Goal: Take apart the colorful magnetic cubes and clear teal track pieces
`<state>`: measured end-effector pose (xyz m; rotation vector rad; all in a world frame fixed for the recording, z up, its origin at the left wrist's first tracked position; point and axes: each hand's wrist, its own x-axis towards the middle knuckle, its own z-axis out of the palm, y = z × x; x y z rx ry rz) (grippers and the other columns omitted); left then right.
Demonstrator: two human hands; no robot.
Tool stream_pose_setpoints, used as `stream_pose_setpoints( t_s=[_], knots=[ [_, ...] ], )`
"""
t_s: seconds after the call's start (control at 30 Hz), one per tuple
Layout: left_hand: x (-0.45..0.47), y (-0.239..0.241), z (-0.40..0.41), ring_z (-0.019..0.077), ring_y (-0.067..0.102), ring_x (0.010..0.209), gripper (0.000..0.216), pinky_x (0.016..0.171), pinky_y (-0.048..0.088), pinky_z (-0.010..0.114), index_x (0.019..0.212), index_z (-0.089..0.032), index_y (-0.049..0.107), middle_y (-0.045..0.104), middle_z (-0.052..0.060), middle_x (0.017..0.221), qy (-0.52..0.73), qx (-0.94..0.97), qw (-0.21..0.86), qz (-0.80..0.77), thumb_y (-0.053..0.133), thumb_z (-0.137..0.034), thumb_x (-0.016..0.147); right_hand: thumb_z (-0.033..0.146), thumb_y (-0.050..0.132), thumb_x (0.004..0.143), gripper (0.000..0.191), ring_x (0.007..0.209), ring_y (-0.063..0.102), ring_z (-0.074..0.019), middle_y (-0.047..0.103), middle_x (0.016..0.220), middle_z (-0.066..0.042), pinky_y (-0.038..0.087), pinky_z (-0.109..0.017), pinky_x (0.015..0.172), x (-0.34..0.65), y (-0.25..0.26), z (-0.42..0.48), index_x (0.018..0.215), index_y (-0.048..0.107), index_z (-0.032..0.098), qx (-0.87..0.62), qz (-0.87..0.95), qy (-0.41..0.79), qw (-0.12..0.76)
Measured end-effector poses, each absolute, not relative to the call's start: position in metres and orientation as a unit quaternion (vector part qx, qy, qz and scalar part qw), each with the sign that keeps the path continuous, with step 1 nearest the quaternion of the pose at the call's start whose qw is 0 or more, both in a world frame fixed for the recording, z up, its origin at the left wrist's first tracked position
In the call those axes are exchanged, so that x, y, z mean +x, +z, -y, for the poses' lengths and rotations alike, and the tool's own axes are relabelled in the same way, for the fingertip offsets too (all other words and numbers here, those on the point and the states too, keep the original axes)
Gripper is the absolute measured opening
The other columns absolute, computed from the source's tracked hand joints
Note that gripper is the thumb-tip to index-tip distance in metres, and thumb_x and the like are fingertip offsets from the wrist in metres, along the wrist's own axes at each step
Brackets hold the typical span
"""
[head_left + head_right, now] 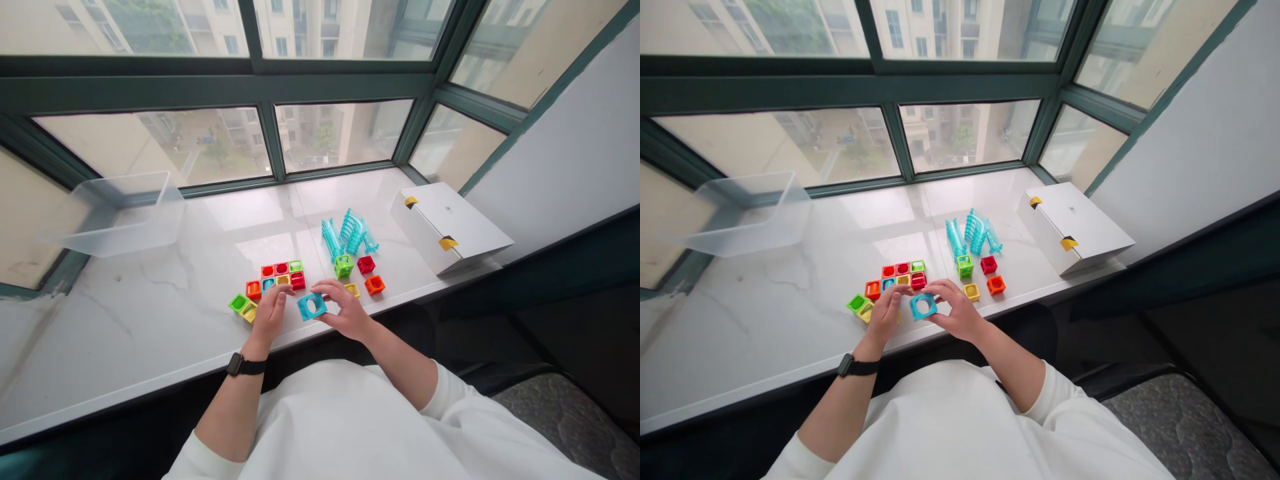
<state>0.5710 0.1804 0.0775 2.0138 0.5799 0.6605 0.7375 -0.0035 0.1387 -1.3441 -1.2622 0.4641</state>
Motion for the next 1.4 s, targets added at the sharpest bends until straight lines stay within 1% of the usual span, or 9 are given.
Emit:
stream_pose_setpoints(
  t_s=[0.17, 0.3, 0.4, 0.53, 0.8, 0.93, 1.03, 1.1, 1.4],
  knots=[
    [0.572, 0.078, -0.182, 0.0272, 0.071, 0.115, 0.045, 0.115, 0.048, 0.050, 0.117, -0.024, 0.072, 0.079, 0.009, 0.113, 0.270, 0.839, 0.418, -0.220, 0.038, -0.053, 0.110, 0.035, 0.078, 0.094, 0.048, 0.118, 0.071, -0.0269, 0.072, 0.131, -0.008, 0.063, -0.043, 0.098, 0.784, 0.146, 0.048, 0.140, 0.065, 0.030, -0.635, 0.546, 0.121, 0.532],
    [0.573, 0.076, -0.184, 0.0268, 0.070, 0.114, 0.043, 0.121, 0.042, 0.051, 0.113, -0.025, 0.074, 0.079, 0.008, 0.114, 0.276, 0.841, 0.414, -0.214, 0.041, -0.050, 0.109, 0.042, 0.074, 0.097, 0.055, 0.114, 0.074, -0.0285, 0.071, 0.137, -0.012, 0.062, -0.047, 0.103, 0.828, 0.132, 0.082, 0.148, 0.058, 0.028, -0.714, 0.456, 0.056, 0.529],
    [0.574, 0.076, -0.184, 0.0266, 0.071, 0.114, 0.042, 0.125, 0.038, 0.052, 0.110, -0.026, 0.076, 0.079, 0.006, 0.113, 0.271, 0.847, 0.405, -0.211, 0.041, -0.050, 0.109, 0.043, 0.070, 0.098, 0.059, 0.123, 0.072, -0.0308, 0.069, 0.141, -0.015, 0.060, -0.050, 0.107, 0.860, 0.118, 0.101, 0.153, 0.054, 0.026, -0.749, 0.384, 0.013, 0.540],
    [0.573, 0.075, -0.185, 0.0264, 0.071, 0.113, 0.041, 0.125, 0.039, 0.052, 0.109, -0.026, 0.076, 0.080, 0.005, 0.114, 0.269, 0.850, 0.397, -0.216, 0.042, -0.049, 0.109, 0.044, 0.068, 0.098, 0.057, 0.126, 0.070, -0.0313, 0.069, 0.143, -0.016, 0.059, -0.052, 0.108, 0.891, 0.099, 0.115, 0.150, 0.055, 0.024, -0.785, 0.331, -0.021, 0.524],
    [0.573, 0.074, -0.186, 0.0272, 0.072, 0.112, 0.043, 0.125, 0.039, 0.053, 0.111, -0.026, 0.076, 0.080, 0.006, 0.113, 0.269, 0.850, 0.395, -0.221, 0.041, -0.049, 0.109, 0.033, 0.060, 0.097, 0.056, 0.134, 0.065, -0.0302, 0.063, 0.150, -0.015, 0.060, -0.049, 0.107, 0.929, 0.047, 0.112, 0.152, 0.054, 0.022, -0.819, 0.333, -0.020, 0.467],
    [0.573, 0.074, -0.186, 0.0269, 0.072, 0.111, 0.044, 0.124, 0.039, 0.053, 0.111, -0.026, 0.077, 0.080, 0.006, 0.112, 0.267, 0.850, 0.397, -0.220, 0.040, -0.050, 0.109, 0.027, 0.056, 0.094, 0.058, 0.139, 0.061, -0.0312, 0.063, 0.151, -0.015, 0.054, -0.054, 0.116, 0.943, 0.026, 0.111, 0.152, 0.054, 0.021, -0.844, 0.335, -0.014, 0.418],
    [0.573, 0.074, -0.186, 0.0271, 0.072, 0.111, 0.045, 0.124, 0.040, 0.053, 0.110, -0.026, 0.077, 0.080, 0.006, 0.111, 0.266, 0.852, 0.395, -0.219, 0.039, -0.051, 0.109, 0.025, 0.055, 0.093, 0.060, 0.141, 0.059, -0.0314, 0.063, 0.151, -0.015, 0.047, -0.056, 0.122, 0.948, 0.017, 0.113, 0.153, 0.053, 0.020, -0.850, 0.342, -0.015, 0.400],
    [0.574, 0.074, -0.186, 0.0272, 0.072, 0.112, 0.046, 0.124, 0.040, 0.053, 0.110, -0.027, 0.077, 0.080, 0.006, 0.111, 0.266, 0.852, 0.393, -0.223, 0.038, -0.051, 0.109, 0.024, 0.055, 0.092, 0.061, 0.141, 0.059, -0.0314, 0.063, 0.151, -0.015, 0.046, -0.057, 0.123, 0.950, 0.013, 0.114, 0.153, 0.053, 0.020, -0.852, 0.345, -0.017, 0.394],
    [0.573, 0.075, -0.185, 0.0268, 0.071, 0.113, 0.044, 0.126, 0.037, 0.052, 0.110, -0.027, 0.077, 0.080, 0.005, 0.112, 0.263, 0.849, 0.400, -0.224, 0.039, -0.049, 0.110, 0.024, 0.054, 0.093, 0.060, 0.138, 0.061, -0.0328, 0.065, 0.149, -0.015, 0.048, -0.058, 0.120, 0.953, 0.004, 0.113, 0.153, 0.054, 0.020, -0.860, 0.347, -0.026, 0.373]
  ],
)
